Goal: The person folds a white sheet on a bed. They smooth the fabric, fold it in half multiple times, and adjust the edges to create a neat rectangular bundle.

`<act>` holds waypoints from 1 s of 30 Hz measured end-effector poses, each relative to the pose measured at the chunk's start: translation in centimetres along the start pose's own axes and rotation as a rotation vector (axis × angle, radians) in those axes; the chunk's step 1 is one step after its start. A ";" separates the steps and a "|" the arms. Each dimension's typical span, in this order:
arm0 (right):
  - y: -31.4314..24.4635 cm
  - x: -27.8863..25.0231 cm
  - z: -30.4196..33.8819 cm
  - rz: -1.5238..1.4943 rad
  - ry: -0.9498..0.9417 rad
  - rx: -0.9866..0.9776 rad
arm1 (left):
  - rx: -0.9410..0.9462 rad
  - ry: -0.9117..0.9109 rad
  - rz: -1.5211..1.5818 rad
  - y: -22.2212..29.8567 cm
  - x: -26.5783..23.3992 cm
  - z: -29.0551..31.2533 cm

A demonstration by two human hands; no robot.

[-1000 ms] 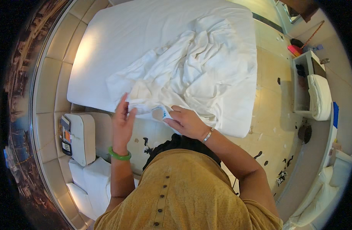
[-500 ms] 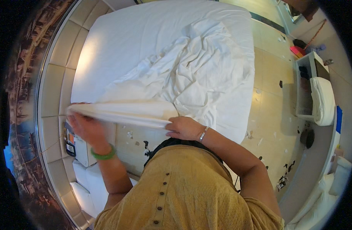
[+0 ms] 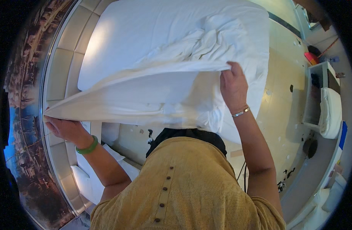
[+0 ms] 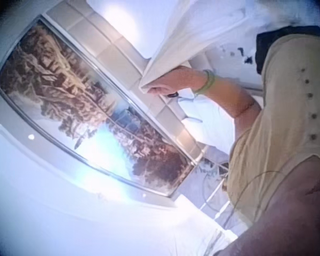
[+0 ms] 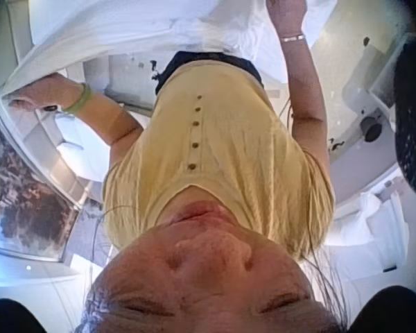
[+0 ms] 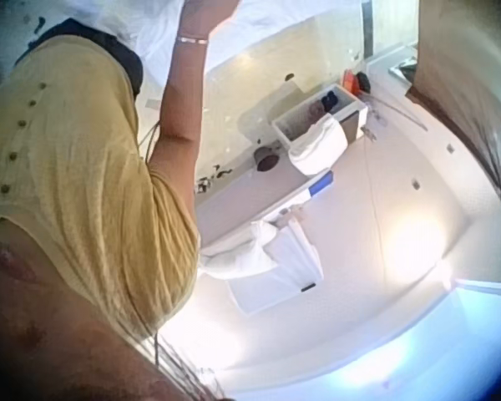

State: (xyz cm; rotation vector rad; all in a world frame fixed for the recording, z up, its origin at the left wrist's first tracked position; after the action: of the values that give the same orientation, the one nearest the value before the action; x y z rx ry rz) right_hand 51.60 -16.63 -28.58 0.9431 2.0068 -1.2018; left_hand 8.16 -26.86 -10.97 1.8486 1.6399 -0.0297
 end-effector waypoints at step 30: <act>-5.4 -16.2 -8.7 -0.272 0.770 -0.280 | 0.240 0.089 -0.585 -2.1 -1.5 -7.5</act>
State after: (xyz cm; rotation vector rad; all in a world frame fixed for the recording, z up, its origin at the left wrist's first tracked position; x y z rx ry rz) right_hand 55.02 -14.82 -9.81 1.1169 2.8933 -0.6874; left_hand 2.96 -24.61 -5.38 1.4826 2.2694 -0.4153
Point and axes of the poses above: each hand's wrist, its own z-axis away from the middle knuckle, its own x-axis out of the palm, y = z × x, the point moved 6 cm from there along -z, towards the middle knuckle, and after that the axes turned 9 degrees about -y, right-handed, at the moved point
